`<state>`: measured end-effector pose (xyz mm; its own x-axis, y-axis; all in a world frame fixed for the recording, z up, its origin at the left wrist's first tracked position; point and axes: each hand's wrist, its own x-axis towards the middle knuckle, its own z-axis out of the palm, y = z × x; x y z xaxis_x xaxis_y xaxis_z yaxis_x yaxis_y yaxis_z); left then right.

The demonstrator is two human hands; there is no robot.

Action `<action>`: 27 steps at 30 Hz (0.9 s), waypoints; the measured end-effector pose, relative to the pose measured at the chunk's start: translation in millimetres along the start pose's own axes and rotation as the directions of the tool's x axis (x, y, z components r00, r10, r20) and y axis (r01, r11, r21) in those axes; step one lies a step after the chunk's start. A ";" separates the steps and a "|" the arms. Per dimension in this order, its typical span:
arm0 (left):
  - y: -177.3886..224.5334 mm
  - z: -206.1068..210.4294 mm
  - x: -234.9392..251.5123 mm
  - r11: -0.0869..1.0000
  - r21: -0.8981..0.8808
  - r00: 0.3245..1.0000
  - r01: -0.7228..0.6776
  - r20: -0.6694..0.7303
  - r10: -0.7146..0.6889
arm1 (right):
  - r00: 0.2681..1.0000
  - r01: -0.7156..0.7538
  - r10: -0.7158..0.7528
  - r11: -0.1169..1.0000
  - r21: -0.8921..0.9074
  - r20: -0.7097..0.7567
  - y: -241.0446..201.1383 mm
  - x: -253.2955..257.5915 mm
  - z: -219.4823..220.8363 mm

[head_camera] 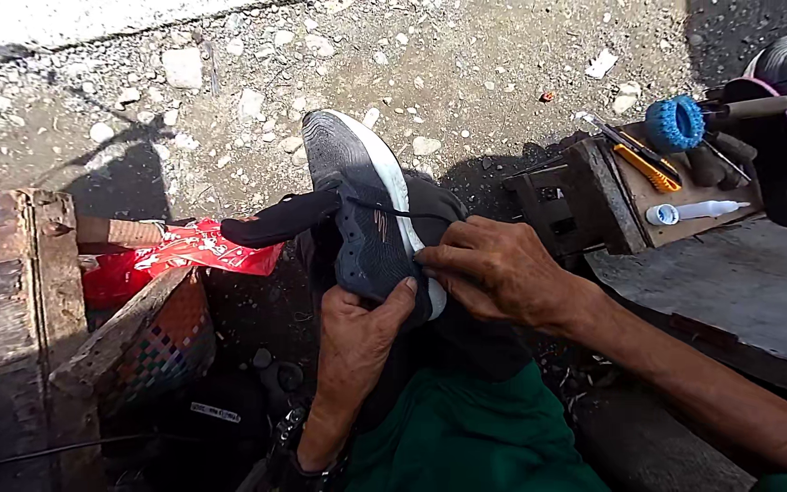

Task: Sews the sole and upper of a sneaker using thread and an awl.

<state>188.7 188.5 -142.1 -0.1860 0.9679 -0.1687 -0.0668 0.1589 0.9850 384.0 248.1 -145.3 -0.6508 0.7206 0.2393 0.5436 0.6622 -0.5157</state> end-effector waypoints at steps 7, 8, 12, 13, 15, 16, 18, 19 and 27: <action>-0.8 1.9 0.4 1.000 0.003 1.000 -0.002 -0.021 0.002 | 0.991 0.051 -0.027 0.982 -0.184 0.130 -10.5 10.5 -8.3; -1.4 2.3 0.6 1.000 0.001 1.000 -0.004 -0.023 0.004 | 0.988 0.067 -0.038 0.978 -0.199 0.148 -10.9 12.6 -9.3; -3.7 2.3 1.6 1.000 0.009 0.999 -0.019 -0.033 0.020 | 0.979 0.119 -0.076 0.968 -0.222 0.191 -11.1 20.7 -10.7; -4.1 2.1 1.8 1.000 0.008 0.999 -0.019 -0.034 0.020 | 0.977 0.126 -0.083 0.967 -0.222 0.195 -10.7 22.1 -10.5; -4.8 2.5 2.0 1.000 0.014 0.999 -0.021 -0.040 0.022 | 0.977 0.137 -0.094 0.965 -0.225 0.194 -11.0 23.9 -9.6; -5.3 3.1 2.1 0.999 0.021 0.999 -0.028 -0.044 0.029 | 0.976 0.140 -0.095 0.963 -0.232 0.195 -11.8 24.6 -9.7; -5.9 4.3 2.1 0.998 0.059 0.998 -0.031 -0.053 0.034 | 0.974 0.137 -0.083 0.958 -0.253 0.210 -14.8 25.0 -10.8; -6.2 4.8 2.1 0.997 0.067 0.998 -0.031 -0.056 0.035 | 0.974 0.135 -0.078 0.955 -0.265 0.215 -16.4 25.2 -11.0; -8.4 3.3 3.5 0.995 0.089 0.997 -0.050 -0.061 0.055 | 0.959 0.113 -0.042 0.964 -0.242 0.281 -23.5 35.4 -9.5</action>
<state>191.8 191.2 -150.8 -0.2486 0.9616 -0.1160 0.0303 0.1274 0.9914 353.2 260.0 -116.9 -0.7958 0.6053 0.0199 0.5784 0.7694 -0.2711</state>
